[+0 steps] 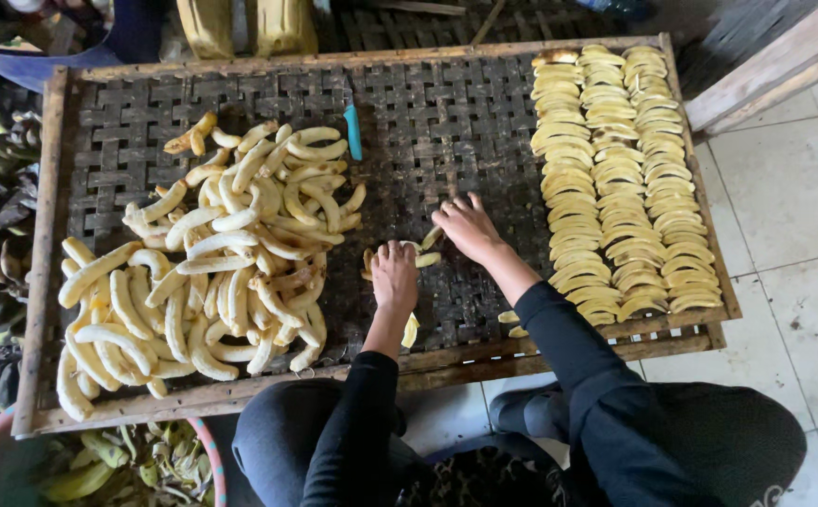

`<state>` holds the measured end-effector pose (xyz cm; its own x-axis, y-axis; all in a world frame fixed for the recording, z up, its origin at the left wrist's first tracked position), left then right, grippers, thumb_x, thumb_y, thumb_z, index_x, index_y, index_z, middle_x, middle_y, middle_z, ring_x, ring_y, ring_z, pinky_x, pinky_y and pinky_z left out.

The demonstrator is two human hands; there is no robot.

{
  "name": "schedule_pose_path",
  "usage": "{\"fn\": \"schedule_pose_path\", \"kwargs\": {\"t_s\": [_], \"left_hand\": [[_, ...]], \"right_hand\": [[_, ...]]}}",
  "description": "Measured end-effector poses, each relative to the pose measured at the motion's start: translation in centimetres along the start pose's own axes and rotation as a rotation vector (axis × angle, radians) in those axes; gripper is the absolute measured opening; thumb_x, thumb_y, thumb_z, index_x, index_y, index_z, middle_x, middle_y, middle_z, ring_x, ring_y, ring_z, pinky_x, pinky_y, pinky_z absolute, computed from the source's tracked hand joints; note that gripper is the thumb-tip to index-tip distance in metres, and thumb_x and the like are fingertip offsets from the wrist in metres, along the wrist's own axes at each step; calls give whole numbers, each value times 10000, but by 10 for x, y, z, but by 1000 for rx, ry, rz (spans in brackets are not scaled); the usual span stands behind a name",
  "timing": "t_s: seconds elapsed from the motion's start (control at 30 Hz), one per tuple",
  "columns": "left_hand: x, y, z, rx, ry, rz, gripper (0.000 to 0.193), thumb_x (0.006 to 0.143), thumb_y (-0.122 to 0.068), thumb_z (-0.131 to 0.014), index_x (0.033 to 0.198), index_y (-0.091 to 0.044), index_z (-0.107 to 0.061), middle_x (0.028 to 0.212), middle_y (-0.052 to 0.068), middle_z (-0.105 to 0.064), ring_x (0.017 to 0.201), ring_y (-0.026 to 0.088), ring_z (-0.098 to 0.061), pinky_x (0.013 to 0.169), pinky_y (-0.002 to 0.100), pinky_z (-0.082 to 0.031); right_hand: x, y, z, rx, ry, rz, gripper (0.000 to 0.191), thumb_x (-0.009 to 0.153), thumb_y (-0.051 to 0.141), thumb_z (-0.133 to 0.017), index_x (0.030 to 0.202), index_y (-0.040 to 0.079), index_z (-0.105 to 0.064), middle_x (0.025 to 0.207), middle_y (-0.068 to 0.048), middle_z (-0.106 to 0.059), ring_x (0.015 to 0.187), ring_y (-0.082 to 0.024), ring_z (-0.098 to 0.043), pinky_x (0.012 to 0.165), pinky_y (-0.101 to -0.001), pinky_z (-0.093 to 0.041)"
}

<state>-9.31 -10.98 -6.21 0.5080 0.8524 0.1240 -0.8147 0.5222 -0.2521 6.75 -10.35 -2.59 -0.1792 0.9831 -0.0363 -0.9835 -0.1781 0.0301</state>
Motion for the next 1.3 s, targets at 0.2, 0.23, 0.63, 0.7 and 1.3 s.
{"fn": "schedule_pose_path", "kwargs": {"t_s": [0.2, 0.23, 0.63, 0.7, 1.3], "left_hand": [[4, 1, -21, 82, -10, 80, 305, 828, -130, -691, 1128, -104, -647, 1265, 137, -577, 1179, 317, -531, 947, 452, -442], [4, 2, -24, 56, 35, 102, 302, 850, -118, -683, 1150, -103, -646, 1271, 133, -574, 1194, 322, -528, 971, 459, -433], [-4, -14, -13, -3, 101, -41, 362, 834, -81, -679, 1177, -176, -612, 1167, 56, -683, 1216, 274, -564, 1041, 555, -369], [-3, -18, -7, -84, 68, -46, 334, 842, -123, -695, 1160, -184, -611, 1142, 64, -690, 1173, 291, -594, 997, 544, -399], [-16, -70, -34, -754, 508, 226, 410, 924, -343, -750, 1244, -118, -628, 1015, 92, -716, 873, 200, -673, 698, 327, -538]], "right_hand": [[-51, -62, -8, 471, 335, -155, 139, 1000, 158, -628, 1124, 109, -667, 1050, -58, -747, 889, -210, -689, 801, -382, -539], [-66, -73, -11, 571, 417, -184, 134, 1010, 192, -627, 1103, 116, -687, 996, -46, -770, 826, -192, -694, 759, -358, -530], [-176, -94, -63, 739, 224, -203, 166, 857, 195, -786, 979, 83, -771, 935, -81, -761, 869, -223, -732, 757, -352, -559], [-180, -95, -62, 674, 114, -132, 138, 808, 177, -816, 909, 85, -798, 892, -101, -725, 860, -261, -701, 754, -370, -559], [-155, -48, -70, 1711, -208, -603, 223, 978, 166, -693, 1143, 16, -687, 901, -59, -718, 784, -138, -678, 690, -288, -579]]}}
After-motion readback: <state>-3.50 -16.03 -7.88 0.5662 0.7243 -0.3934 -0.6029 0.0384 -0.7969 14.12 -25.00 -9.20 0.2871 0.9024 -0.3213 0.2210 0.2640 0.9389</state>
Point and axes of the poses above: each hand's wrist, its own x-axis towards the middle knuckle, its own z-axis out of the back of the hand, y = z × x, the point moved 2 cm from there along x, towards the middle knuckle
